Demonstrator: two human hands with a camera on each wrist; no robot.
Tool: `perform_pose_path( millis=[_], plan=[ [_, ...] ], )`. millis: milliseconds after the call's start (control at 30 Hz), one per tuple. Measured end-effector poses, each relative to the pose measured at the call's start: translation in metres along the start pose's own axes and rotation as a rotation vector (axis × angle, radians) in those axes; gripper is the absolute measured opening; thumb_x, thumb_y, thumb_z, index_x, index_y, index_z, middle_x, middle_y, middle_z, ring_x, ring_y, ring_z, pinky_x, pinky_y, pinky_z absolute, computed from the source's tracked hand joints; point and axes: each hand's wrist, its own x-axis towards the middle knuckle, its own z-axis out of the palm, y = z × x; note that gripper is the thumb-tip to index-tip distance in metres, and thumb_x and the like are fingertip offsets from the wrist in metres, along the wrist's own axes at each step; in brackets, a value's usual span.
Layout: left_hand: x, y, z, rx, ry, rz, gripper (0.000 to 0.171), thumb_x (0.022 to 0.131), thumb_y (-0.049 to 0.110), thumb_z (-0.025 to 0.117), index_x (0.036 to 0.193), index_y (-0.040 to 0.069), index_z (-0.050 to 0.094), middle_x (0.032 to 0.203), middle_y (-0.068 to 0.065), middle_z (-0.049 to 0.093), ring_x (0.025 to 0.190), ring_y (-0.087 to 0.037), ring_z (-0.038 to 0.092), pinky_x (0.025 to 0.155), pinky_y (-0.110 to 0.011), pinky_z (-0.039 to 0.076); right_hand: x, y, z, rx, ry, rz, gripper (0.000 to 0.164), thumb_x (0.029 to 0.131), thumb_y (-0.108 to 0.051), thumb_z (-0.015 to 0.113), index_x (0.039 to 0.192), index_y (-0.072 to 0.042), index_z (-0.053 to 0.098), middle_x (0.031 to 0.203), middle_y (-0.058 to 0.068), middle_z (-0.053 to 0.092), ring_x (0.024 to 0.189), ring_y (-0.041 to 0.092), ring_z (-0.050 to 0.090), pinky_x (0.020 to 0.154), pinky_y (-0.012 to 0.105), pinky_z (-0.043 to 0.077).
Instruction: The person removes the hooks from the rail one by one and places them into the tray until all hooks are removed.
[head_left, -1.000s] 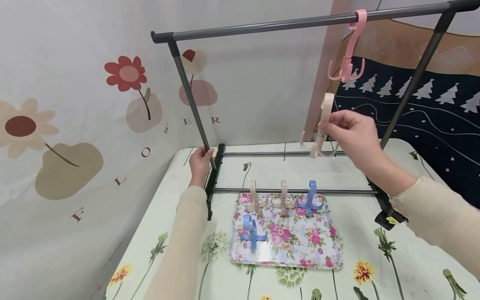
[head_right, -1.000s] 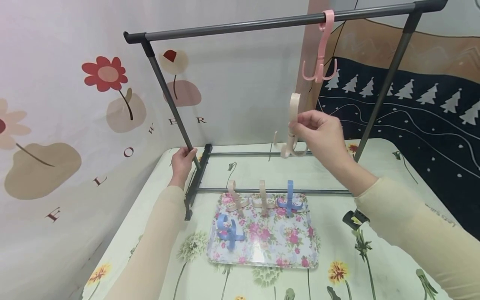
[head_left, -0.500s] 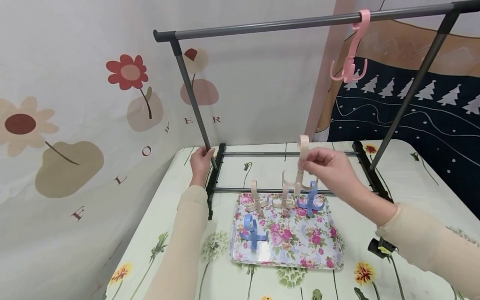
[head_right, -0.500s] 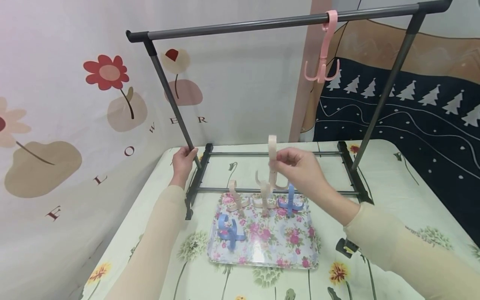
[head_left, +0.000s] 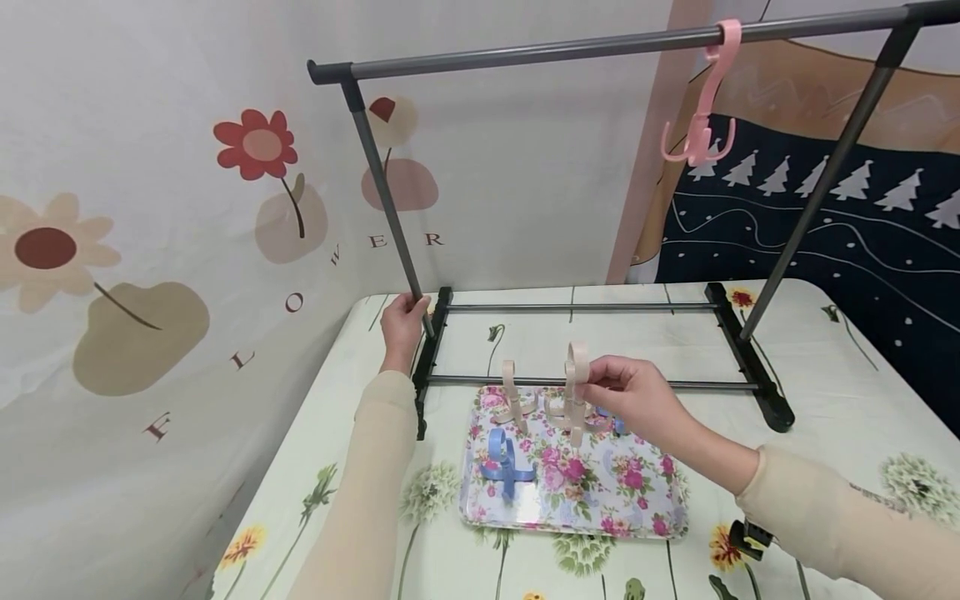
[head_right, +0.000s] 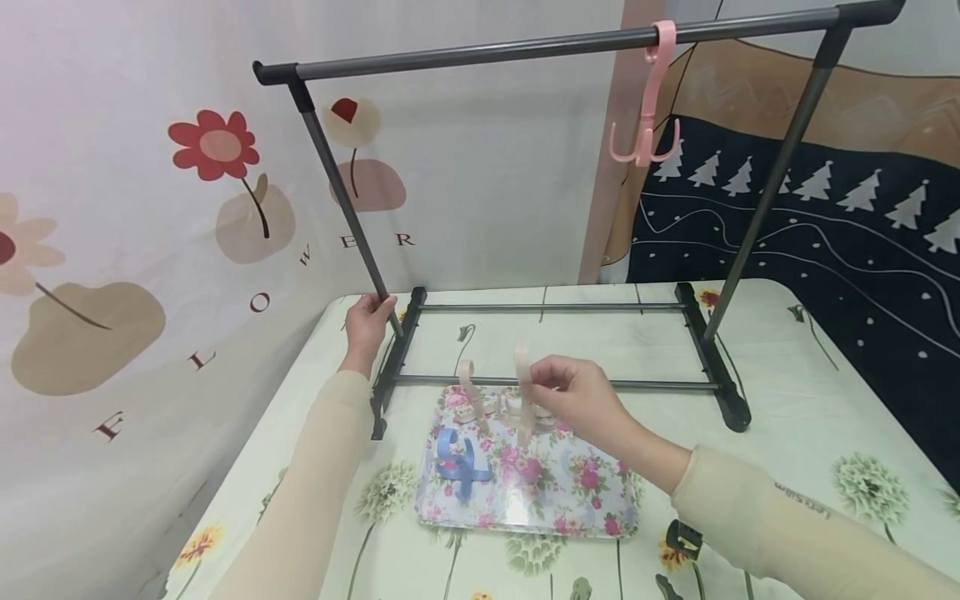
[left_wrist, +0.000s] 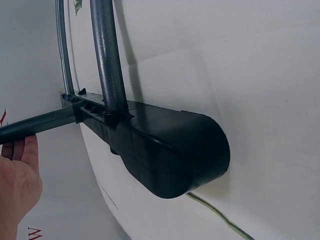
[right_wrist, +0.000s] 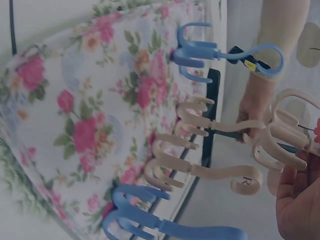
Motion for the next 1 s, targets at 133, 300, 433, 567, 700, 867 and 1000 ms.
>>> perform_pose_path(
  millis=[133,300,433,567,700,867,1000],
  plan=[
    [0.0,0.0,0.0,0.003,-0.003,-0.001,0.024,0.098,0.027,0.065,0.108,0.005,0.068,0.106,-0.012,0.068,0.1,-0.027,0.057,0.093,-0.047,0.043,-0.005,0.012,0.007,-0.006,-0.023,0.015,0.01,0.093,-0.007,0.068,0.1,0.0,0.071,0.097,0.011,0.072,0.089,0.032,0.068,0.071,0.035,0.057],
    [0.0,0.0,0.0,0.002,-0.006,-0.004,0.024,0.098,0.027,0.065,0.108,0.006,0.067,0.105,-0.011,0.068,0.1,-0.026,0.056,0.092,-0.046,0.043,-0.013,0.026,0.016,-0.026,-0.064,0.006,0.011,0.093,-0.01,0.07,0.1,-0.001,0.072,0.095,0.008,0.072,0.086,0.028,0.068,0.073,0.033,0.055],
    [0.0,0.0,-0.001,0.004,-0.006,-0.005,0.024,0.098,0.028,0.065,0.107,0.006,0.067,0.106,-0.011,0.068,0.1,-0.026,0.056,0.093,-0.046,0.043,-0.017,0.036,0.021,-0.032,-0.086,0.015,0.01,0.093,-0.01,0.07,0.099,-0.002,0.072,0.095,0.008,0.071,0.086,0.026,0.067,0.072,0.032,0.054],
    [-0.001,0.0,-0.001,0.009,-0.005,-0.004,0.024,0.098,0.027,0.065,0.107,0.005,0.067,0.106,-0.012,0.068,0.101,-0.026,0.055,0.093,-0.046,0.043,-0.018,0.046,0.027,-0.028,-0.082,0.034,0.009,0.092,-0.01,0.07,0.098,-0.003,0.072,0.096,0.008,0.069,0.086,0.024,0.066,0.071,0.033,0.054],
    [-0.001,0.0,-0.001,0.007,-0.006,-0.006,0.023,0.098,0.026,0.064,0.107,0.005,0.067,0.106,-0.012,0.068,0.101,-0.027,0.055,0.093,-0.047,0.043,-0.018,0.057,0.032,-0.02,-0.088,0.039,0.009,0.091,-0.008,0.071,0.097,-0.001,0.071,0.096,0.008,0.068,0.087,0.02,0.065,0.071,0.031,0.055],
    [-0.001,0.0,0.0,0.007,-0.005,-0.003,0.023,0.098,0.026,0.064,0.107,0.005,0.067,0.106,-0.012,0.067,0.101,-0.027,0.055,0.094,-0.047,0.042,-0.019,0.064,0.038,-0.004,-0.095,0.058,0.009,0.091,-0.006,0.07,0.098,0.0,0.071,0.096,0.009,0.069,0.086,0.02,0.066,0.07,0.035,0.057],
    [-0.001,0.0,0.0,0.005,-0.01,-0.006,0.024,0.099,0.026,0.064,0.108,0.004,0.066,0.109,-0.016,0.067,0.102,-0.028,0.055,0.094,-0.047,0.042,-0.021,0.068,0.041,0.029,-0.101,0.097,0.01,0.092,-0.005,0.069,0.1,0.001,0.07,0.097,0.01,0.068,0.086,0.026,0.067,0.07,0.037,0.058]
  ],
)
